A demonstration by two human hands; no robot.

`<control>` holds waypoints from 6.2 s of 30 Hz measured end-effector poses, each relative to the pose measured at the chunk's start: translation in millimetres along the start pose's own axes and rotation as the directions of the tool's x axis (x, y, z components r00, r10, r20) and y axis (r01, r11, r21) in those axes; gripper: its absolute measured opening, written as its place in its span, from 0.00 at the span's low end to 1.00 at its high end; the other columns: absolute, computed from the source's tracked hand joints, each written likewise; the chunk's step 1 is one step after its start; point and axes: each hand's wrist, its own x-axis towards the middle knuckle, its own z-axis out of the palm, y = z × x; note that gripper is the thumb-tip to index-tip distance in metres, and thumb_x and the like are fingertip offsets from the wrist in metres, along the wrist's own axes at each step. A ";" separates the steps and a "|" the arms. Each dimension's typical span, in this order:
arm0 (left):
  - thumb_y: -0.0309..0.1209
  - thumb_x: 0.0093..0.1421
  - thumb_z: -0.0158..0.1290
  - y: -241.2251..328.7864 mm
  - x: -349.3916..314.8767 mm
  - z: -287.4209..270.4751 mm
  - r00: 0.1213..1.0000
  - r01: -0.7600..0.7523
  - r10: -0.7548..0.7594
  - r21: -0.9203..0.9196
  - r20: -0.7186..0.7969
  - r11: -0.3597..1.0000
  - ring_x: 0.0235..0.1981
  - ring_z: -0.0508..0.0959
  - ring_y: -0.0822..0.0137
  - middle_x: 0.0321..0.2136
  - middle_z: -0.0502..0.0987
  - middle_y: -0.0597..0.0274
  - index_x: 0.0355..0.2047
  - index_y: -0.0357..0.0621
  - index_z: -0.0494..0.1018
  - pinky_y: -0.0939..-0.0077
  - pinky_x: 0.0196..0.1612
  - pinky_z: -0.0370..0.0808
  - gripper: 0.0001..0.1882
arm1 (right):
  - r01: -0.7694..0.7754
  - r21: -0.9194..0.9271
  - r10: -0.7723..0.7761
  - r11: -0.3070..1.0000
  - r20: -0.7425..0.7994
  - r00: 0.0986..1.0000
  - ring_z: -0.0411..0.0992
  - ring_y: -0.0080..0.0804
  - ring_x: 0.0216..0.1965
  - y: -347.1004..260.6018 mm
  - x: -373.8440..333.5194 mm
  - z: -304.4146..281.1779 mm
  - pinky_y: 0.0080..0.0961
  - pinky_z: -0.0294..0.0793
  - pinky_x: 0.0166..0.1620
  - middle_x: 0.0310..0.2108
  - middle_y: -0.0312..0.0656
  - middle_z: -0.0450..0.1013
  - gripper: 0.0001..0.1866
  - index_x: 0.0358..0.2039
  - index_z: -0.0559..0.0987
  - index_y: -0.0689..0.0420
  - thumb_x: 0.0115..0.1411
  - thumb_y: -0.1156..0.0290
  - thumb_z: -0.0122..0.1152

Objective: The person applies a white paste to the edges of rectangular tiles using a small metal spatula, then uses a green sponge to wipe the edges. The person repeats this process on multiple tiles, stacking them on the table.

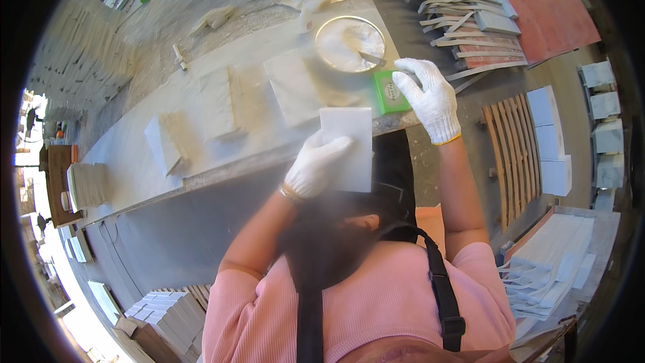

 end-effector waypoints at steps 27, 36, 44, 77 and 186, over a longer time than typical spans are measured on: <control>0.35 0.73 0.52 1.6 2.0 -14.5 0.996 0.044 -0.073 -0.409 -0.056 0.911 0.54 0.78 0.62 0.55 0.78 0.54 0.62 0.38 0.71 0.62 0.60 0.76 0.21 | -0.410 0.432 0.127 0.803 0.548 0.827 0.74 0.16 0.30 -36.4 -24.8 17.7 0.15 0.69 0.29 0.35 0.33 0.79 0.21 0.55 0.82 0.56 0.72 0.55 0.59; 0.72 0.67 0.43 4.3 19.0 -15.7 0.994 0.028 0.025 -0.471 0.107 0.882 0.66 0.70 0.51 0.67 0.69 0.49 0.72 0.38 0.60 0.51 0.69 0.67 0.52 | -0.442 0.428 0.145 0.788 0.569 0.809 0.73 0.14 0.31 -37.3 -32.7 26.2 0.17 0.69 0.29 0.33 0.31 0.77 0.21 0.53 0.82 0.59 0.69 0.56 0.63; 0.74 0.65 0.40 11.3 24.2 -7.5 0.999 0.045 -0.029 -0.508 0.040 0.860 0.69 0.67 0.48 0.69 0.67 0.48 0.72 0.38 0.59 0.48 0.72 0.63 0.54 | -0.467 0.423 0.196 0.776 0.542 0.817 0.73 0.19 0.41 -38.4 -29.6 26.6 0.21 0.71 0.45 0.40 0.36 0.79 0.20 0.49 0.82 0.63 0.67 0.59 0.65; 0.42 0.75 0.45 2.2 19.7 -35.6 0.840 0.236 0.269 -0.763 0.472 0.602 0.20 0.68 0.74 0.26 0.71 0.68 0.69 0.44 0.64 0.78 0.25 0.67 0.27 | -0.536 0.456 0.216 0.710 0.583 0.783 0.75 0.21 0.33 -61.5 -57.4 5.0 0.18 0.70 0.34 0.37 0.37 0.79 0.21 0.57 0.80 0.62 0.72 0.61 0.56; 0.50 0.63 0.59 174.2 -199.3 -256.9 0.366 0.526 0.554 0.657 -0.748 0.540 0.22 0.77 0.69 0.30 0.80 0.55 0.60 0.46 0.78 0.72 0.28 0.75 0.30 | -0.597 0.539 0.168 0.595 0.643 0.747 0.71 0.14 0.37 -30.4 -78.4 77.2 0.16 0.73 0.42 0.39 0.32 0.77 0.30 0.70 0.71 0.59 0.68 0.73 0.63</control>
